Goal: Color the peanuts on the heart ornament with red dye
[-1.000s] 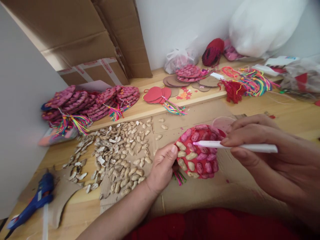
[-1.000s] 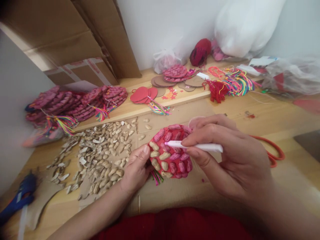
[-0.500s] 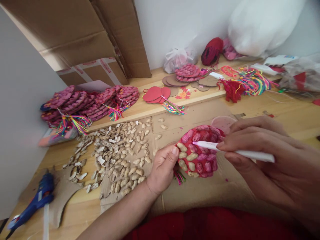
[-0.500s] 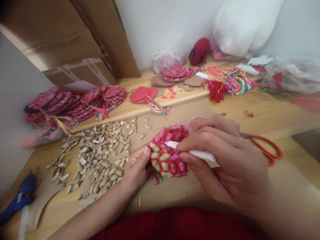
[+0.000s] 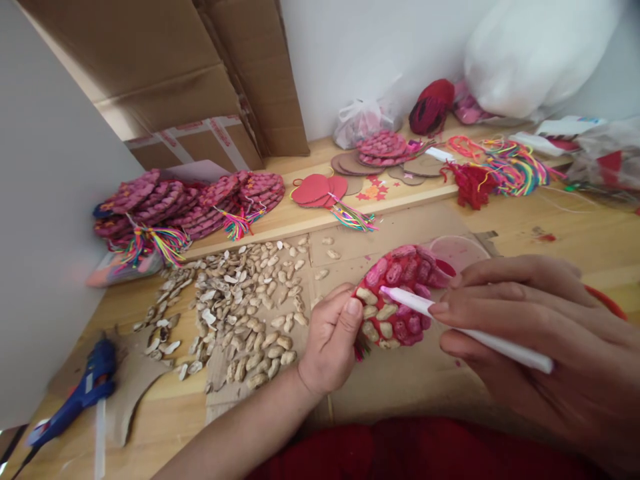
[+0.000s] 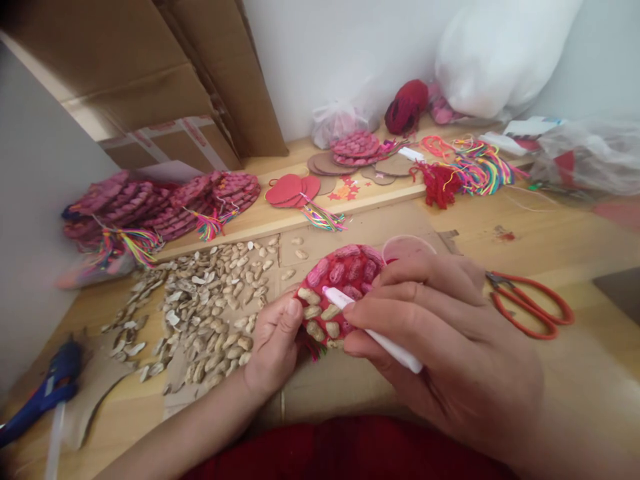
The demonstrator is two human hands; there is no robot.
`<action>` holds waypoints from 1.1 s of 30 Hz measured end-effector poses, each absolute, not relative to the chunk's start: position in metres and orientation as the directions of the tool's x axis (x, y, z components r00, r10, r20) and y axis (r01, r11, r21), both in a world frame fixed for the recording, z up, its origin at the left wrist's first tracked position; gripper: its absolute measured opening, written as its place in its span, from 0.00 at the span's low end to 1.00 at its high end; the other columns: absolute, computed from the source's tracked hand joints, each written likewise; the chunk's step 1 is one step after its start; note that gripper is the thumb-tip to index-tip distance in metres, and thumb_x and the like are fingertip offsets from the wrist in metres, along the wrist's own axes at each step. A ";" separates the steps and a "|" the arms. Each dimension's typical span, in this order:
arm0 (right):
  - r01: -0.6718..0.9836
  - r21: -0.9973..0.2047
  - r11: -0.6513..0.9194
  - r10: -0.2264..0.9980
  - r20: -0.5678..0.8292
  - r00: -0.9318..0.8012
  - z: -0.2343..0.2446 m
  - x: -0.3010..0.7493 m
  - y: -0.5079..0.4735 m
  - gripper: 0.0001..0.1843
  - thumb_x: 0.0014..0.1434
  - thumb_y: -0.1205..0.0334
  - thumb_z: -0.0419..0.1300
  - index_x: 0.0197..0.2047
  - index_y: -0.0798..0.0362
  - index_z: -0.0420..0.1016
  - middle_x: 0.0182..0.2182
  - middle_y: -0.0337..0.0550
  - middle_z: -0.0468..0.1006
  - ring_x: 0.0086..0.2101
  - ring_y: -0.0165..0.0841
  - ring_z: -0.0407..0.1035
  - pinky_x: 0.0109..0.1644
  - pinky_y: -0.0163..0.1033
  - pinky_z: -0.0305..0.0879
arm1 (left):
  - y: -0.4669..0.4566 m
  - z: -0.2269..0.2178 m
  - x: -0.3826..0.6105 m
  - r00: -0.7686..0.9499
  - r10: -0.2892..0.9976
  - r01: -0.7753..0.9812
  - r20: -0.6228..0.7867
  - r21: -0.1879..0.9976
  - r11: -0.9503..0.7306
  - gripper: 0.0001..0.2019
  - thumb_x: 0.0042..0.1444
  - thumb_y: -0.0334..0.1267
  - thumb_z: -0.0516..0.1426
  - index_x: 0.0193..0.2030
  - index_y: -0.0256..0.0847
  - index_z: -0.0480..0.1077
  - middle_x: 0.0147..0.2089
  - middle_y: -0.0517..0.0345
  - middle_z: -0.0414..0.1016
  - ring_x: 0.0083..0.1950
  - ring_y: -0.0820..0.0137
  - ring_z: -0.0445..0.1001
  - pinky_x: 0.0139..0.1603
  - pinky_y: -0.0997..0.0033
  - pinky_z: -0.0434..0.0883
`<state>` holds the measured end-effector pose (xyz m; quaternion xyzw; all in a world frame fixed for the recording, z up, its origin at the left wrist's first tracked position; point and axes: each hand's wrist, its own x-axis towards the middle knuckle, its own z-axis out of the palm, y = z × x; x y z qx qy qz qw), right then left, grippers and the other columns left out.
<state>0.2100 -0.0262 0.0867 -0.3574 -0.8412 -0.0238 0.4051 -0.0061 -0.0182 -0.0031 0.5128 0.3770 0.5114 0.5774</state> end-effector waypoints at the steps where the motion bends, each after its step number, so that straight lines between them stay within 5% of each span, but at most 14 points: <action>1: 0.626 -0.237 0.743 0.577 0.701 -0.420 0.087 0.209 -0.026 0.08 0.63 0.60 0.65 0.46 0.45 0.75 0.33 0.35 0.83 0.41 0.35 0.75 0.55 0.46 0.71 | -0.019 -0.002 -0.006 0.185 0.978 -0.197 0.100 0.978 -0.063 0.21 0.66 0.56 0.56 0.33 0.39 0.76 0.36 0.50 0.75 0.42 0.60 0.73 0.47 0.62 0.70; 11: 0.624 -0.180 0.761 0.547 0.696 -0.466 0.086 0.209 -0.027 0.06 0.64 0.59 0.63 0.45 0.47 0.75 0.34 0.34 0.85 0.41 0.33 0.75 0.44 0.45 0.69 | -0.018 -0.003 -0.005 0.158 0.981 -0.160 0.114 0.983 -0.089 0.21 0.67 0.55 0.54 0.36 0.40 0.76 0.36 0.51 0.74 0.39 0.63 0.71 0.44 0.62 0.69; 25: 0.686 -0.203 0.699 0.595 0.698 -0.399 0.086 0.207 -0.032 0.06 0.65 0.60 0.63 0.46 0.43 0.74 0.33 0.33 0.84 0.41 0.35 0.77 0.52 0.47 0.72 | -0.017 -0.003 -0.008 0.205 0.965 -0.105 0.160 0.984 -0.141 0.21 0.68 0.55 0.53 0.39 0.39 0.77 0.38 0.50 0.75 0.40 0.62 0.72 0.45 0.62 0.70; 33: 0.682 -0.363 0.635 0.672 0.696 -0.255 0.080 0.213 -0.029 0.09 0.63 0.63 0.64 0.46 0.44 0.75 0.35 0.38 0.82 0.47 0.37 0.75 0.54 0.45 0.72 | -0.015 -0.005 -0.002 0.170 0.984 -0.400 -0.058 0.908 0.123 0.20 0.65 0.56 0.58 0.43 0.40 0.79 0.36 0.54 0.81 0.38 0.64 0.78 0.44 0.64 0.75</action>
